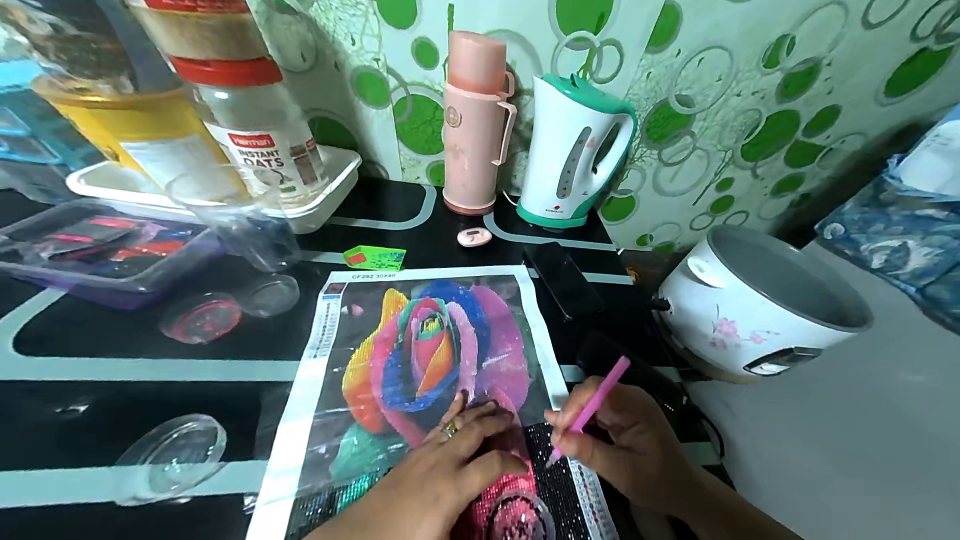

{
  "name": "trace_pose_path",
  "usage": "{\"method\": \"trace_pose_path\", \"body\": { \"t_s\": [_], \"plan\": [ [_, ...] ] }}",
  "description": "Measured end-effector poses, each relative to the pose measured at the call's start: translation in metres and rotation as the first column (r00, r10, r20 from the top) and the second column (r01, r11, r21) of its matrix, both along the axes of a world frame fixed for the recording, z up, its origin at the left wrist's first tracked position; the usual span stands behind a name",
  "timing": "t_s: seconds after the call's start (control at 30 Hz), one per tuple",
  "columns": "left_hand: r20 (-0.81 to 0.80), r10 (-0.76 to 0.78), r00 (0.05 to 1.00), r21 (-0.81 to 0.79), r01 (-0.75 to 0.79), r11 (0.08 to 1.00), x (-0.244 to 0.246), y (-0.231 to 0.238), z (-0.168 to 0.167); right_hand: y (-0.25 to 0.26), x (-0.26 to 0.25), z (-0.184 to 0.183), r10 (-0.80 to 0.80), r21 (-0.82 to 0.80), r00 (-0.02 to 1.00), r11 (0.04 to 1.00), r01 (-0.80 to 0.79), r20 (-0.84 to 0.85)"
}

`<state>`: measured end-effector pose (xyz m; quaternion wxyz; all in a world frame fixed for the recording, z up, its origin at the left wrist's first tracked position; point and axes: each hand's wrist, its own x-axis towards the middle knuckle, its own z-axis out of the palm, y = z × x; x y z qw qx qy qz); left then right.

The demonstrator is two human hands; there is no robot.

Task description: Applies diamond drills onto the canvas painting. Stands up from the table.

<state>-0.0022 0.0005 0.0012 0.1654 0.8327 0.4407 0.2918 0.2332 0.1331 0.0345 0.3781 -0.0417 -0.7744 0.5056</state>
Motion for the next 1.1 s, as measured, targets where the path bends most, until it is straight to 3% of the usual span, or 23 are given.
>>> {"method": "trace_pose_path", "body": {
  "t_s": [0.17,0.33,0.5,1.1],
  "plan": [
    [-0.013,-0.006,1.0,0.028,0.006,1.0,0.0,0.001,-0.002,-0.014,-0.001,0.0,0.15,0.128,0.989,0.98,-0.15,0.011],
    [0.006,-0.003,1.0,0.029,0.003,1.0,0.0,0.001,-0.001,-0.019,-0.004,-0.007,0.094,0.199,0.995,0.975,-0.101,0.044],
    [0.046,0.031,0.998,0.012,-0.032,0.999,0.001,0.001,-0.002,-0.018,-0.006,-0.01,0.038,0.149,0.997,0.988,-0.047,0.062],
    [0.062,0.044,0.997,-0.022,-0.043,0.999,0.001,0.0,0.0,-0.019,-0.009,-0.014,0.038,0.271,0.989,0.96,-0.076,0.145]
  ]
}}
